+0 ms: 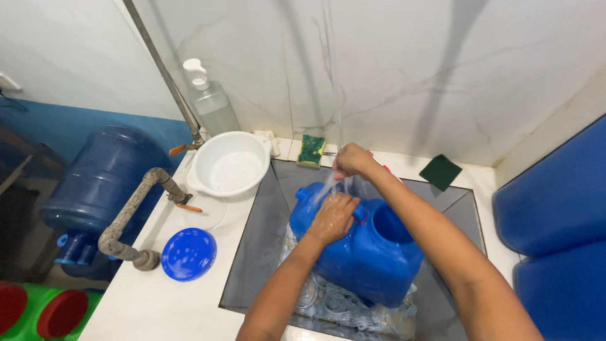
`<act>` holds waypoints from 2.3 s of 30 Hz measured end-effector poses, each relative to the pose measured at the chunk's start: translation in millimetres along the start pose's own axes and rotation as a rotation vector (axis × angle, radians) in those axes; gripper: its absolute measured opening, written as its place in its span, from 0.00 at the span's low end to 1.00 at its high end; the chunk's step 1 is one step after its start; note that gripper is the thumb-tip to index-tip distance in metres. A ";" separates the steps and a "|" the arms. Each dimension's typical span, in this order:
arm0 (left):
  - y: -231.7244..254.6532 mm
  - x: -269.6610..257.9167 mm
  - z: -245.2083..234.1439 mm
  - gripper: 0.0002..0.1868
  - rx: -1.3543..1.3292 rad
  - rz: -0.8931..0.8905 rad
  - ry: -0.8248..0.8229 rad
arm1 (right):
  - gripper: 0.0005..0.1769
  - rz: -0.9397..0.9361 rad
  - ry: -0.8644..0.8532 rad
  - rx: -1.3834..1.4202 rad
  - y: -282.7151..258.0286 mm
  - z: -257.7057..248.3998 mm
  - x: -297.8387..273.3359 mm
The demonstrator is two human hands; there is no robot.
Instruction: The person carries a blue plastic container and a large water bottle into a room filled with similar containers. They place the blue container in a sink, cut off its seal with scissors, and scrub the lid and container with a sponge and toothbrush. The person rinses the container thoroughly with tap water and sets it aside.
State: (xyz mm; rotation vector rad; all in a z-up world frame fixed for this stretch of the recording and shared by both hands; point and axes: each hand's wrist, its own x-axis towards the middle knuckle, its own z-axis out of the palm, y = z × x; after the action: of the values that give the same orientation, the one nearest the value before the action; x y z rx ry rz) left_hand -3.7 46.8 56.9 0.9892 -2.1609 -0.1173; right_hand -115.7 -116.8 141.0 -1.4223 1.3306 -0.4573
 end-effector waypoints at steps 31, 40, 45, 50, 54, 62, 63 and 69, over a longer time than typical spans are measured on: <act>-59.2 -56.6 -72.3 0.25 0.299 -0.145 -0.353 | 0.16 -0.229 -0.107 -0.406 62.9 13.3 72.8; -9.1 5.0 -46.7 0.19 0.130 -0.500 -0.516 | 0.12 -0.146 0.040 0.007 28.0 13.0 21.9; -4.7 -36.7 -46.7 0.19 -0.066 -0.680 -0.264 | 0.12 -0.151 0.126 -0.046 11.8 16.1 0.2; 2.0 -49.7 -62.1 0.22 -0.079 -0.769 -0.263 | 0.08 -0.192 0.124 -0.324 7.8 5.7 3.9; 25.5 -56.6 -79.4 0.20 -0.047 -0.676 -0.263 | 0.06 -0.068 0.073 -0.305 1.9 5.2 6.5; 71.7 -60.4 -215.9 0.20 0.120 -0.520 -0.324 | 0.12 -0.165 0.055 -0.259 62.5 -11.9 20.8; 71.4 -64.1 -243.2 0.21 0.121 -0.526 -0.273 | 0.14 -0.152 0.030 -0.326 72.6 -16.4 17.2; 64.1 -109.7 -359.6 0.21 0.157 -0.653 0.001 | 0.23 -0.486 -0.380 -0.577 114.9 -30.9 -79.0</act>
State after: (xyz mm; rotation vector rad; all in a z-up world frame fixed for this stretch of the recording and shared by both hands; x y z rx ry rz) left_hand 241.6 242.1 273.9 1.7534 -1.7872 -0.2573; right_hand -218.2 -36.6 82.2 -2.2047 0.8254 -0.0912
